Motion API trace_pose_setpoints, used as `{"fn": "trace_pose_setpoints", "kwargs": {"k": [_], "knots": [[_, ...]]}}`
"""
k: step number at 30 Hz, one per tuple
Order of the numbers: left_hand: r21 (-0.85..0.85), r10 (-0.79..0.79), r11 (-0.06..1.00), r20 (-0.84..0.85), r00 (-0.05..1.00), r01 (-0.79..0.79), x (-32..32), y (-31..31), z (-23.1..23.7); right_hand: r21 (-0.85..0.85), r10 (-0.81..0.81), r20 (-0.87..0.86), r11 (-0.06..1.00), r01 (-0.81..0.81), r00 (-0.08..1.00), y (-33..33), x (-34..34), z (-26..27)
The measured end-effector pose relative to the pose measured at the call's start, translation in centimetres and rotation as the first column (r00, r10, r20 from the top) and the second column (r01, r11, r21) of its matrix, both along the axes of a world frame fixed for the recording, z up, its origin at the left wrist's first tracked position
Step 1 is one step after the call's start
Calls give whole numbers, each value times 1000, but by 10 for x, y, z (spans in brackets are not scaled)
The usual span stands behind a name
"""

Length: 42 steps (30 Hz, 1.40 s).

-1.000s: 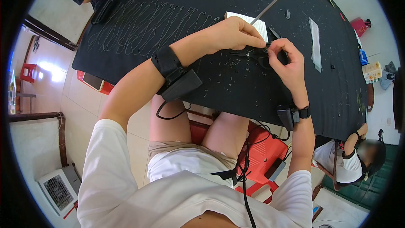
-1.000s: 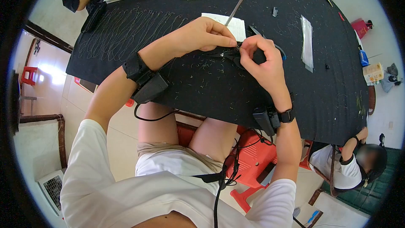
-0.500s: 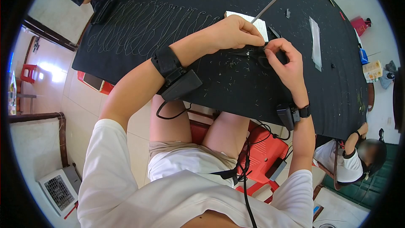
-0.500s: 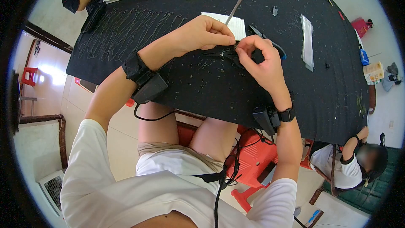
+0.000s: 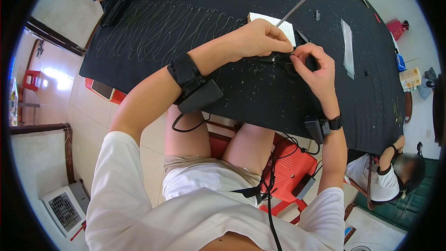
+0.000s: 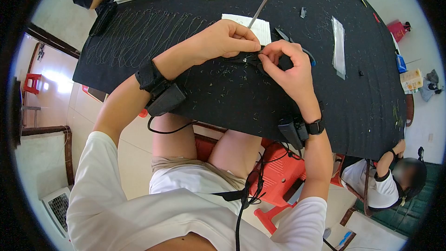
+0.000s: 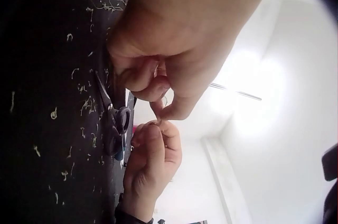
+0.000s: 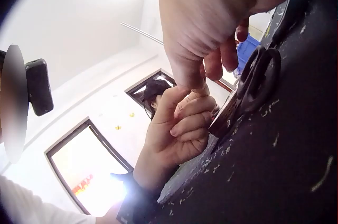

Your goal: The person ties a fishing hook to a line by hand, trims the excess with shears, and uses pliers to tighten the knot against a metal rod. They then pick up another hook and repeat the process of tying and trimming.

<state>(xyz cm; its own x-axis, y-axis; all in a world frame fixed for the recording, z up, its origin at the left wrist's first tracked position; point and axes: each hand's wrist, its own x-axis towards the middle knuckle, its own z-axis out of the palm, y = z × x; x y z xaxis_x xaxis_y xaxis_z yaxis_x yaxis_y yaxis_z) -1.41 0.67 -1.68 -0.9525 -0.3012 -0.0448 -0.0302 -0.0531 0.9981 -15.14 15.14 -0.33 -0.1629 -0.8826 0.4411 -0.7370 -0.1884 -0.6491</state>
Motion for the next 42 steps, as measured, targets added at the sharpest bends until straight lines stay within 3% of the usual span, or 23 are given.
{"fn": "trace_pose_setpoints", "kwargs": {"k": [9, 24, 42], "knots": [[37, -12, 999, -8, 1000, 12, 2, -2, 2, -26, -14, -76, 1000, 12, 997, 1, -2, 2], [-77, 5, 997, -4, 1000, -6, 1, 0, 0, -36, -10, -139, 999, 5, 990, 1, -3, 2], [31, -81, 996, 57, 995, 80, 3, -1, 2, -59, 0, -134, 998, -8, 991, 2, -3, 2]]}}
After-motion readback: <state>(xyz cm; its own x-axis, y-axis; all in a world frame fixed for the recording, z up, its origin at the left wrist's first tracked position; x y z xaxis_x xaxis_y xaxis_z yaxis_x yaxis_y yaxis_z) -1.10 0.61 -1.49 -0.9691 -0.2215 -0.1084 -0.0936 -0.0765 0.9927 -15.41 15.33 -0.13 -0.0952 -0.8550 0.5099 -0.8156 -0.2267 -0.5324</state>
